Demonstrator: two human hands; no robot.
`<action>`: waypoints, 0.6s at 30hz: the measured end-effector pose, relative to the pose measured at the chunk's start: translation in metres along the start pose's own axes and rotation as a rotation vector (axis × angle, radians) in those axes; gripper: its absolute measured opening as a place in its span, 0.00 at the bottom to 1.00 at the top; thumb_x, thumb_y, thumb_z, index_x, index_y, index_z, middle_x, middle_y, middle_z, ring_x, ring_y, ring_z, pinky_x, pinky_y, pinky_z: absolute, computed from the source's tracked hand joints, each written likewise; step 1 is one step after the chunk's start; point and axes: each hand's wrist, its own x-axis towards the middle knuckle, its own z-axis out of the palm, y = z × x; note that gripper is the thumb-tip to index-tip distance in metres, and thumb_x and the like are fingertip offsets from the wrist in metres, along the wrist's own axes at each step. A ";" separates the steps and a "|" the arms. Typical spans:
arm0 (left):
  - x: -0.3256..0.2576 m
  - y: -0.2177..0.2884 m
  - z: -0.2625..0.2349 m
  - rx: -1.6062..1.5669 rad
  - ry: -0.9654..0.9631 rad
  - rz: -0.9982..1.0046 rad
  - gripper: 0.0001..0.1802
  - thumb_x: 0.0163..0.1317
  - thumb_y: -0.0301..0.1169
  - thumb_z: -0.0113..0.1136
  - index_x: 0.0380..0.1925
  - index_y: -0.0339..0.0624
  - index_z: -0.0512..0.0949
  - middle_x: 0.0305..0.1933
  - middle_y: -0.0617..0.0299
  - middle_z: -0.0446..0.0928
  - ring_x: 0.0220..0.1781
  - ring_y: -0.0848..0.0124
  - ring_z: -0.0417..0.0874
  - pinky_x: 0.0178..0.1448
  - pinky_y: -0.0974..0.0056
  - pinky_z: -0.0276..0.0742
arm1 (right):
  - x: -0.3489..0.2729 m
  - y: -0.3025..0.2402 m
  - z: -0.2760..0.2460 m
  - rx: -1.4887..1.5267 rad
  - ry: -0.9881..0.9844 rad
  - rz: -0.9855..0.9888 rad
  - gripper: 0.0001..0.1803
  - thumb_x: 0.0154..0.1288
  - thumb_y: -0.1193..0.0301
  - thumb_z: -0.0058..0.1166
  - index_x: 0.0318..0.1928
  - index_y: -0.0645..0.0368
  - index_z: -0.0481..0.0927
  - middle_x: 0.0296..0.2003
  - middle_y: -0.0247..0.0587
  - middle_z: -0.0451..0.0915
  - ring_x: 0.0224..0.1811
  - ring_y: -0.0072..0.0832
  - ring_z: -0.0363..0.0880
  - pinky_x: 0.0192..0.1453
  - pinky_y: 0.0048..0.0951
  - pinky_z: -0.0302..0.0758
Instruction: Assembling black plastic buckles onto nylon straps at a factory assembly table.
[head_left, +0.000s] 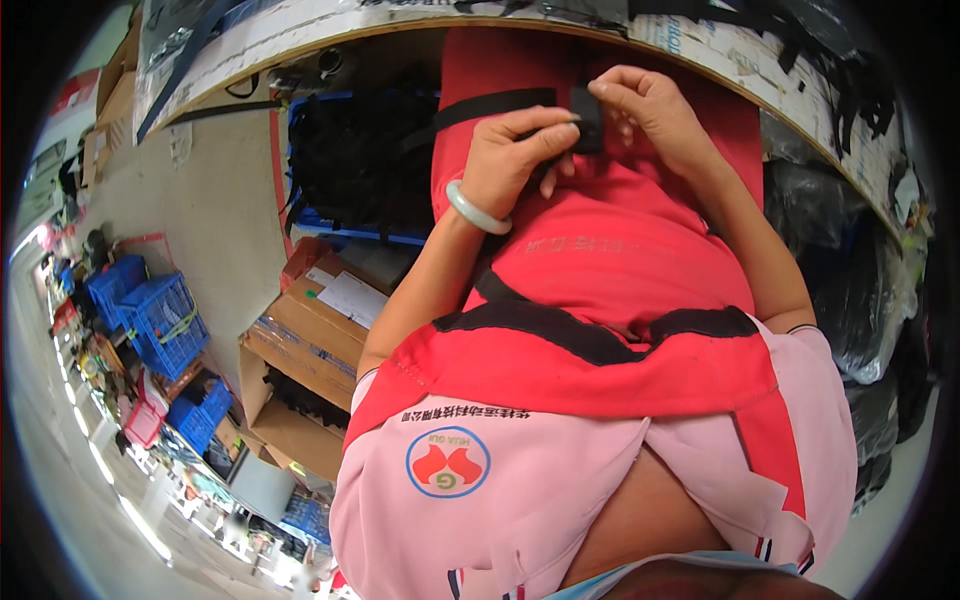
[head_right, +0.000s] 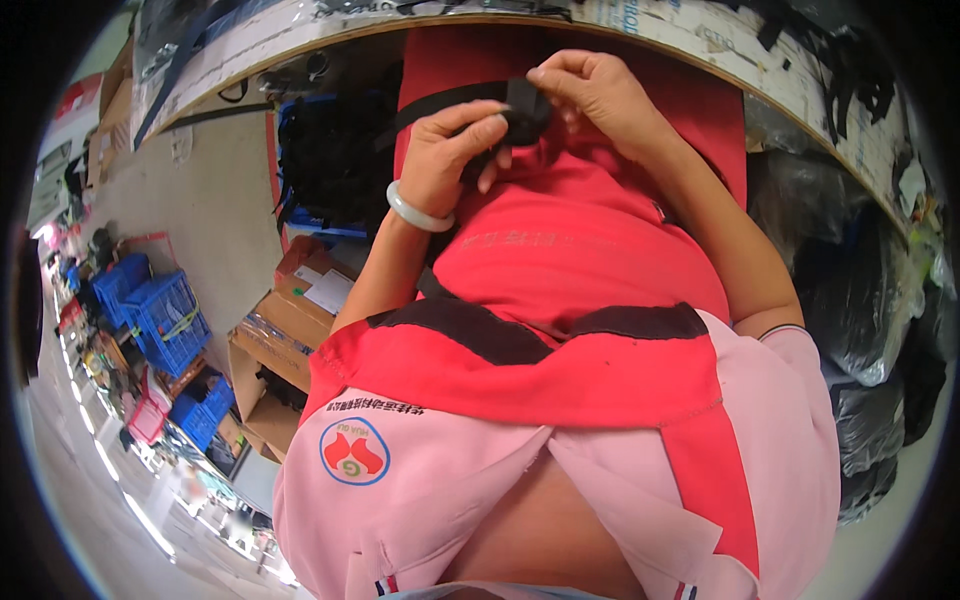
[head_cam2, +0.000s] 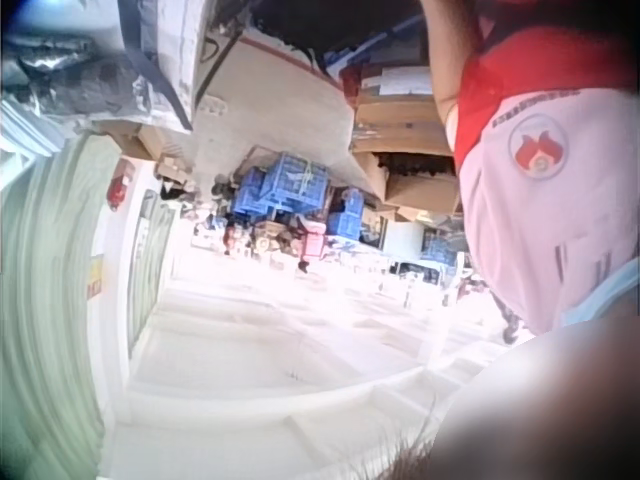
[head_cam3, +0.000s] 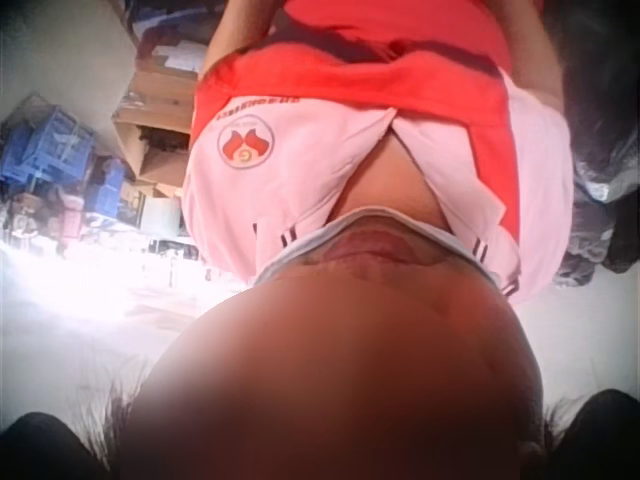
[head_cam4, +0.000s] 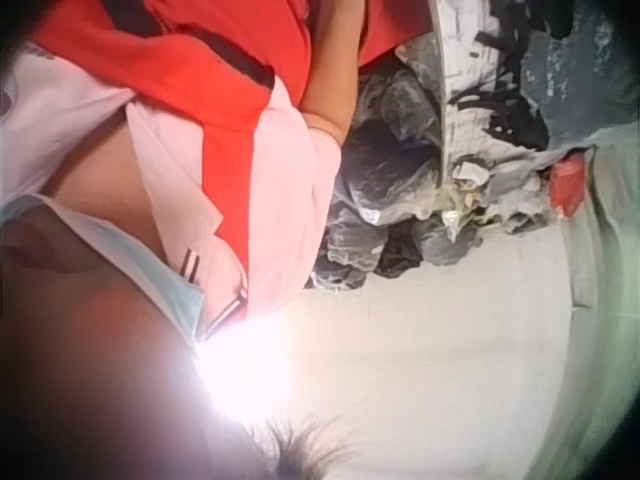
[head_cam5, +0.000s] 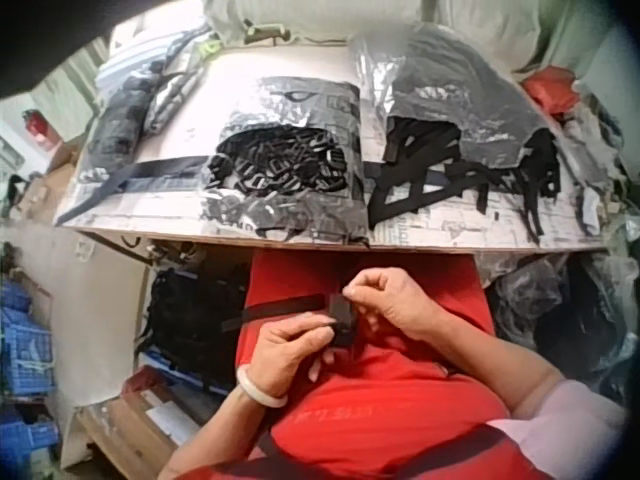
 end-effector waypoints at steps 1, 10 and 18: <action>-0.008 0.007 -0.002 0.018 -0.035 -0.076 0.10 0.61 0.25 0.61 0.42 0.31 0.80 0.26 0.58 0.79 0.18 0.76 0.75 0.20 0.74 0.69 | 0.010 0.005 -0.003 -0.090 0.049 -0.090 0.12 0.66 0.62 0.57 0.36 0.60 0.80 0.23 0.27 0.74 0.21 0.13 0.69 0.24 0.17 0.67; -0.060 -0.012 -0.089 -0.166 0.038 -0.122 0.12 0.68 0.32 0.54 0.47 0.38 0.75 0.29 0.63 0.75 0.19 0.79 0.72 0.15 0.77 0.60 | 0.075 0.022 0.080 -1.186 -0.054 -0.923 0.13 0.58 0.63 0.60 0.43 0.53 0.80 0.41 0.36 0.78 0.49 0.34 0.75 0.51 0.33 0.75; -0.064 -0.040 -0.106 -0.516 0.037 -0.109 0.25 0.69 0.37 0.54 0.63 0.43 0.66 0.31 0.66 0.70 0.21 0.80 0.67 0.18 0.77 0.59 | 0.046 -0.009 0.096 -0.947 -0.310 -0.970 0.04 0.58 0.72 0.54 0.33 0.57 0.79 0.34 0.36 0.75 0.39 0.35 0.75 0.45 0.33 0.73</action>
